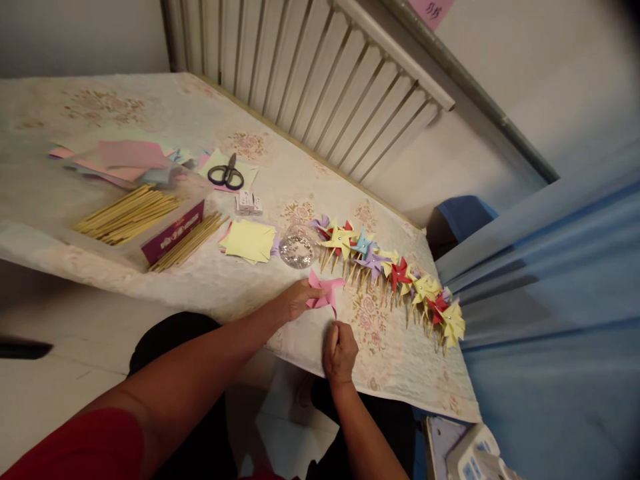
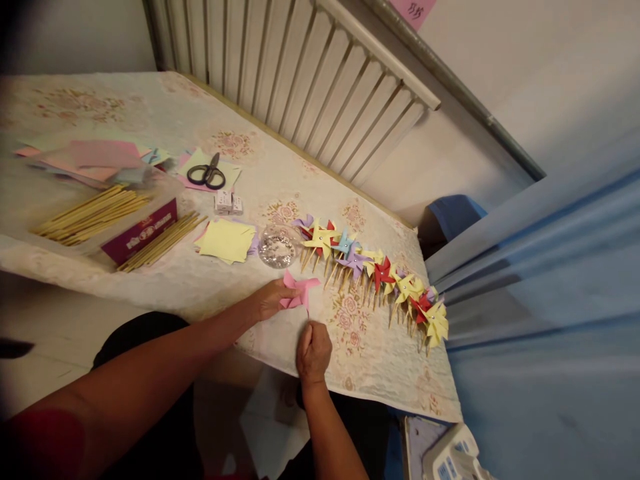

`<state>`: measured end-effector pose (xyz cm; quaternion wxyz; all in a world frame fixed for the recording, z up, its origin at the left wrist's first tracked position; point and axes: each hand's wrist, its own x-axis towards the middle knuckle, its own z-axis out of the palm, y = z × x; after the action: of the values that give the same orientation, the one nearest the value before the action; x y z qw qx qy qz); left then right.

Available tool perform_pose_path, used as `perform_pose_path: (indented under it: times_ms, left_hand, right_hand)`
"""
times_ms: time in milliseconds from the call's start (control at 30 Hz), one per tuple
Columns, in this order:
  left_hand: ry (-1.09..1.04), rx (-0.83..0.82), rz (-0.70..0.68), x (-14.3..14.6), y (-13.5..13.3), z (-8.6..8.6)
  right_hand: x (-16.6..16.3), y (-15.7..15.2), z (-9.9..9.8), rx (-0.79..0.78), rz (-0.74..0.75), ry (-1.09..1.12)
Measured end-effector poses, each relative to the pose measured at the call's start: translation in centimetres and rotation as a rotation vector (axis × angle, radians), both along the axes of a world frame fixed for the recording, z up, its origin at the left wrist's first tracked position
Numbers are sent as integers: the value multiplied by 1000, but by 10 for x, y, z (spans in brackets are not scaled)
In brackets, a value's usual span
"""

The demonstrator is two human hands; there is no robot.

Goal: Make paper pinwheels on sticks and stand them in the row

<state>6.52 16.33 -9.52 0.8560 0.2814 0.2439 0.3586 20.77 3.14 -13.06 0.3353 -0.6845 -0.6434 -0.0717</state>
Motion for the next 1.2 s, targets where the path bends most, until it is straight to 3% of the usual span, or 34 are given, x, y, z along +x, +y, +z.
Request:
perform_pose_path:
  times_ms: [467, 1200]
  left_hand:
    - [-1, -40, 35, 1, -1, 3]
    - [145, -43, 47, -2, 4, 8]
  right_hand:
    - [1, -2, 0, -20, -14, 136]
    - [-2, 1, 5, -15, -42, 90]
